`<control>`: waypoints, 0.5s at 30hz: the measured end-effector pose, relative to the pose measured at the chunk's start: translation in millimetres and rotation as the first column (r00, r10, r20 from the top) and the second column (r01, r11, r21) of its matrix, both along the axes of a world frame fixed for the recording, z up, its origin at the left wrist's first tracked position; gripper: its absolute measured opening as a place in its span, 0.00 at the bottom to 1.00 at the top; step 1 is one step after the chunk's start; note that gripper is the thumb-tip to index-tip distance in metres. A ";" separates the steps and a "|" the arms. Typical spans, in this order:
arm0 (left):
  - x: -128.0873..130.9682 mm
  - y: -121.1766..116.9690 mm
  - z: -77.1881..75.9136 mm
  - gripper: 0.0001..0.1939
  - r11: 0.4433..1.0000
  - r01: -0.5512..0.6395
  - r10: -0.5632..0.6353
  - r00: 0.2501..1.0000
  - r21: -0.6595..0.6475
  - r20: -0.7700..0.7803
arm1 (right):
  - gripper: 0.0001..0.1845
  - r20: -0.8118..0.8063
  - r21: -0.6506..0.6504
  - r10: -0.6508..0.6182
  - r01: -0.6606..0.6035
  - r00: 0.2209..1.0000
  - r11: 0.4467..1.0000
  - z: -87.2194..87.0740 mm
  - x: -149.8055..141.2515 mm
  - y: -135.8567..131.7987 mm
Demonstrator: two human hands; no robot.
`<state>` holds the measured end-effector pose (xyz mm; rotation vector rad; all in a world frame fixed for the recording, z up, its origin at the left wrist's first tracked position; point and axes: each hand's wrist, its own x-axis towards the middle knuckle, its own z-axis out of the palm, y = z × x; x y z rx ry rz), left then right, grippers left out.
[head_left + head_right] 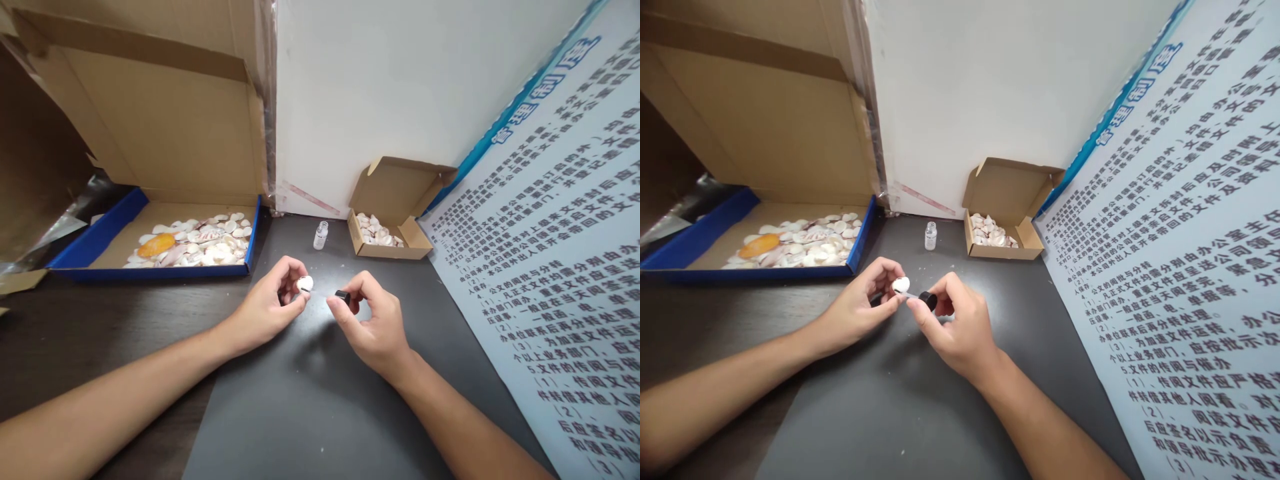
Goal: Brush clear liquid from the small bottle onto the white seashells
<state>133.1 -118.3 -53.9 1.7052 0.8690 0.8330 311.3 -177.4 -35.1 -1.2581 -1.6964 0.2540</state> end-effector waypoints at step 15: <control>-0.4 -0.7 -1.0 0.10 1.000 0.023 -0.023 1.000 0.010 0.010 | 0.14 -0.024 -0.016 0.025 -0.025 0.999 1.000 -1.6 0.7 -0.6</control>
